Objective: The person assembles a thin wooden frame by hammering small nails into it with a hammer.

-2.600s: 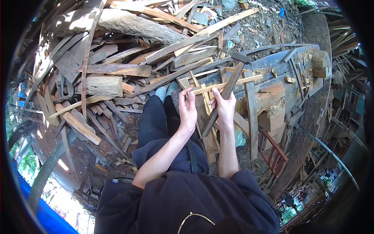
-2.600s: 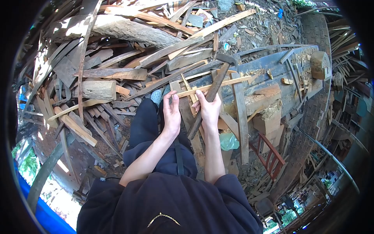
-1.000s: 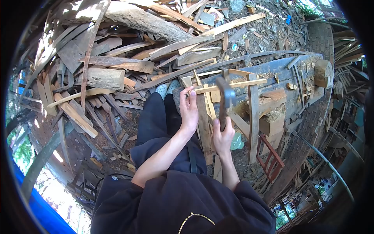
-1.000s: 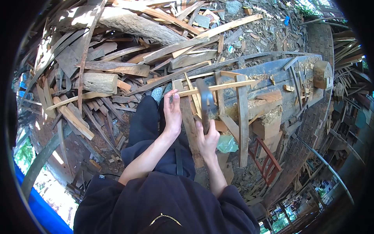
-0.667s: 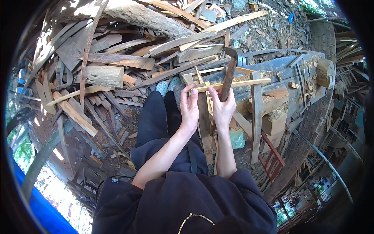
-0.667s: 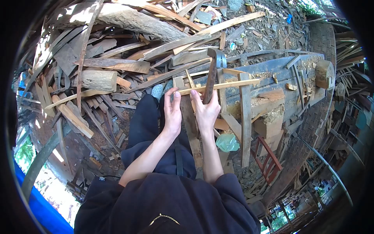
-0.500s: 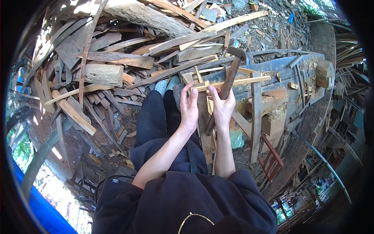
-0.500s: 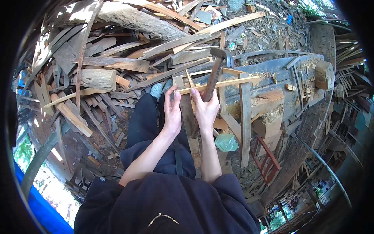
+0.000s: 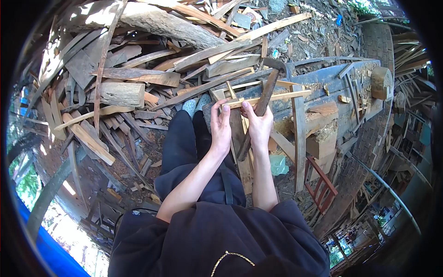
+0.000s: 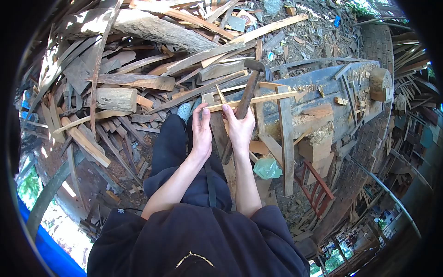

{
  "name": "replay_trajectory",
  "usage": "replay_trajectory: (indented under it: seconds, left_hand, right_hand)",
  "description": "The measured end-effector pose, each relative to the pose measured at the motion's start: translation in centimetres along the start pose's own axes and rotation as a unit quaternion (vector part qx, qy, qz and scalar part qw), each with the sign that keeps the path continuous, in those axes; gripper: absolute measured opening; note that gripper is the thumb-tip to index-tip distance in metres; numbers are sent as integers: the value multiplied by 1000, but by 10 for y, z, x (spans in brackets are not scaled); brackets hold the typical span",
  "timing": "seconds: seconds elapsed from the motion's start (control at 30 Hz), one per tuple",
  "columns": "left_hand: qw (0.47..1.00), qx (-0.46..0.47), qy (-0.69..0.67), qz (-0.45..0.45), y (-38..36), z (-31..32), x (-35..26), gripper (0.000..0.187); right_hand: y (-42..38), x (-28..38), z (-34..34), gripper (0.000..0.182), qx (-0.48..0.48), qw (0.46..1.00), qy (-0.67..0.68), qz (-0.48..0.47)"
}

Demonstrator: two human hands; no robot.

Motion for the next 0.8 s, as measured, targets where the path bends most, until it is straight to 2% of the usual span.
replay_trajectory:
  seconds: [0.4, 0.5, 0.6, 0.67, 0.8]
  left_hand:
    - [1000, 12, 23, -14, 2, -1, -1, 44]
    - [999, 8, 46, 2, 3, -1, -1, 46]
    - [997, -8, 76, 28, 10, -7, 5, 39]
    - [999, 5, 47, 25, 12, -10, 14, 39]
    - [997, 3, 57, 46, 10, -7, 15, 42]
  right_hand:
    - [3, 5, 2, 31, 12, 1000, -9, -9]
    - [3, 5, 1, 29, 7, 1000, -28, -4]
    - [2, 7, -1, 28, 7, 999, -46, -9]
    - [3, 4, -3, 30, -8, 999, -42, -32]
    - [-1, 19, -8, 29, -15, 999, -49, -10]
Point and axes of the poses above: each hand's wrist, its own y-axis towards the middle knuckle, its own z-axis out of the palm, x = y × z, the point moved 7 cm from there along y, towards the middle knuckle, and after that the axes turned 13 degrees about -x, right-handed, at the moved point
